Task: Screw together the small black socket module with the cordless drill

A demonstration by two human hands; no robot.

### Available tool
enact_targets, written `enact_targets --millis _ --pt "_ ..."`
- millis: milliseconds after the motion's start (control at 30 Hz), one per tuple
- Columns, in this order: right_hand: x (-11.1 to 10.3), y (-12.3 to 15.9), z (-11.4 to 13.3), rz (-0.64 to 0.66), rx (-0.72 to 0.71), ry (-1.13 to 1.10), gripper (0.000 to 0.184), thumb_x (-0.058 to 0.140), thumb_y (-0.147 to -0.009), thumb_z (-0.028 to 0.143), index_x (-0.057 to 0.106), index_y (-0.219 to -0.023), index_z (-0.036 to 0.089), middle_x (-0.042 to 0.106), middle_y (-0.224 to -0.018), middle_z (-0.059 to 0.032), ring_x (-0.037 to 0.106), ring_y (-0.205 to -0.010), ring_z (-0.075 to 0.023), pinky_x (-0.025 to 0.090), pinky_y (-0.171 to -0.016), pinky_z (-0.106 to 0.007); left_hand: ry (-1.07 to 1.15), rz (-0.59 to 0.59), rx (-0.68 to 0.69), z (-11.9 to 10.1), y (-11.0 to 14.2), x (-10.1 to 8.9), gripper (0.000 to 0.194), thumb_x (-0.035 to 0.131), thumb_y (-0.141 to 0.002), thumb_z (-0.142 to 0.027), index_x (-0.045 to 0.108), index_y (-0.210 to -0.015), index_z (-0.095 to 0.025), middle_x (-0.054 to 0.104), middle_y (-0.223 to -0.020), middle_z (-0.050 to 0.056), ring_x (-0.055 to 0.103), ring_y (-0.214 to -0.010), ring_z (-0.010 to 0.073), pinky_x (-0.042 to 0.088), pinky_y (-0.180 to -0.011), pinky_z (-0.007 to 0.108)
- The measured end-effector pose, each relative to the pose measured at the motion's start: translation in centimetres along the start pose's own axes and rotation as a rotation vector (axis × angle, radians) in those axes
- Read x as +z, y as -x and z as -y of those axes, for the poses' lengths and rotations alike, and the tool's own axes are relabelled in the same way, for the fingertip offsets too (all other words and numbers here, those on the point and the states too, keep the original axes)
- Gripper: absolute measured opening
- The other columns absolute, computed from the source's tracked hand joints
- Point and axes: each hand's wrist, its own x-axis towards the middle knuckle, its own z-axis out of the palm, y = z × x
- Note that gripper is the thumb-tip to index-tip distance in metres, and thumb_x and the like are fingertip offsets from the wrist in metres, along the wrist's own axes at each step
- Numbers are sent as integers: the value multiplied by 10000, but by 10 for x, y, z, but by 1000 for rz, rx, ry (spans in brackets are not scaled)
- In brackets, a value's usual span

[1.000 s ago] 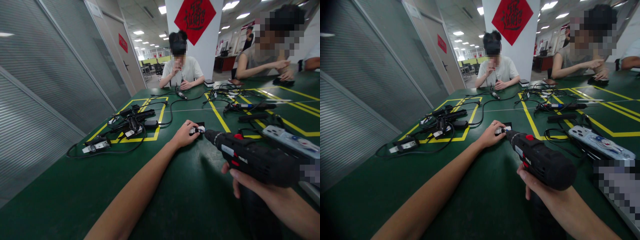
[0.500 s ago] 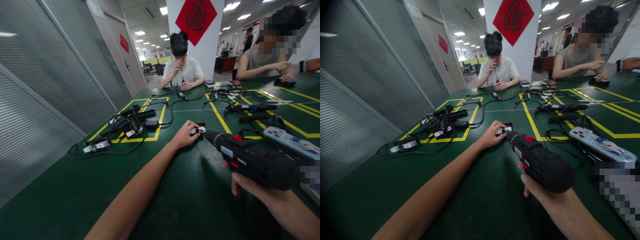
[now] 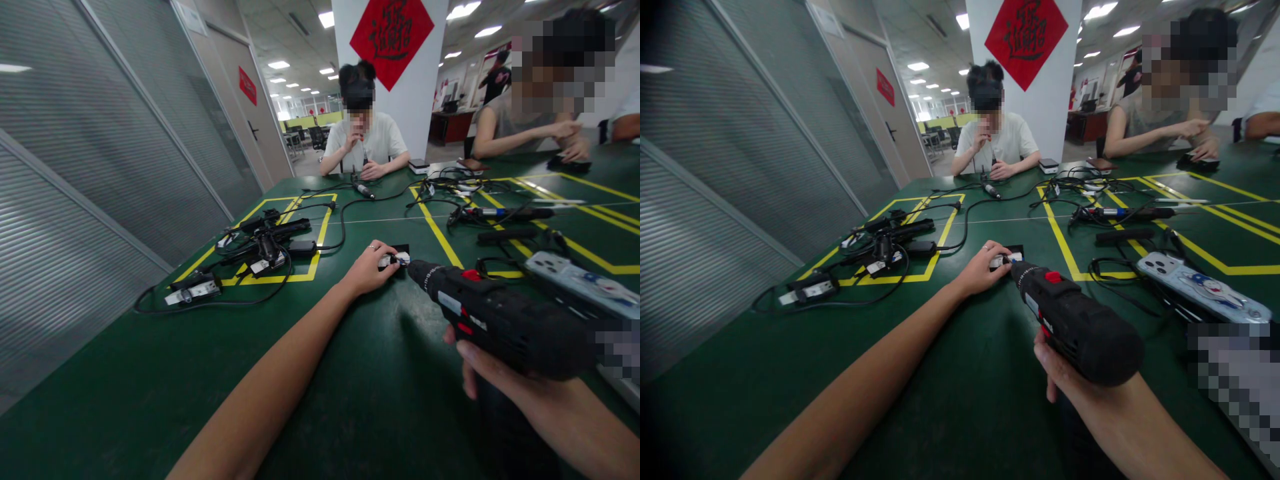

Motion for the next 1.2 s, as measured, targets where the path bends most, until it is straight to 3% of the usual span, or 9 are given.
enact_targets --millis 67,200,333,467,800,933,1100,1200 --pt "-6 1 -1 46 51 22 293 560 -775 563 642 -729 286 648 -518 21 655 -515 -202 567 -609 -340 3 -5 4 0 0 0 298 531 -859 -367 587 -1107 -210 526 -1110 82 531 -1037 201 432 -987 373" --pt "-15 -1 -8 115 68 125 460 481 -801 645 651 -574 282 708 -653 -18 680 -718 -245 519 -782 -379 -3 -4 -11 0 0 1 304 542 -854 -364 585 -1114 -213 528 -1116 82 534 -1036 202 431 -989 377" --pt "-16 -3 -12 140 90 183 528 436 -827 650 619 -504 275 686 -654 -9 648 -670 -224 503 -677 -345 2 -3 -1 2 0 1 317 546 -852 -364 580 -1128 -211 526 -1127 84 531 -1047 203 429 -994 378" --pt "-15 -3 -9 144 53 173 542 437 -840 623 583 -456 270 713 -717 -22 669 -789 -252 508 -732 -350 10 -5 14 2 0 2 314 546 -854 -357 582 -1124 -201 528 -1110 85 528 -1044 197 431 -992 365" --pt "-12 -6 -7 90 -44 179 542 460 -835 592 583 -404 286 648 -510 5 624 -510 -182 555 -699 -326 -2 -10 2 1 -1 2 300 554 -847 -343 591 -1109 -204 532 -1103 81 531 -1044 200 433 -990 369" --pt "-12 -6 -7 98 -36 190 532 461 -836 588 602 -421 287 679 -558 1 666 -568 -190 556 -716 -313 -3 -12 15 3 0 2 310 546 -852 -361 586 -1119 -209 533 -1112 83 534 -1038 202 436 -984 372" --pt "-14 -8 -3 114 -34 170 519 477 -817 580 584 -395 297 703 -576 -23 679 -595 -225 556 -726 -384 4 -12 11 3 0 2 317 545 -851 -370 586 -1122 -210 530 -1125 86 537 -1031 205 437 -976 377" --pt "-15 -8 -3 127 -14 117 443 506 -806 577 641 -488 299 720 -614 -25 694 -631 -238 554 -719 -401 -2 -3 5 2 0 1 309 549 -850 -358 586 -1118 -210 535 -1116 86 535 -1039 207 437 -974 376"
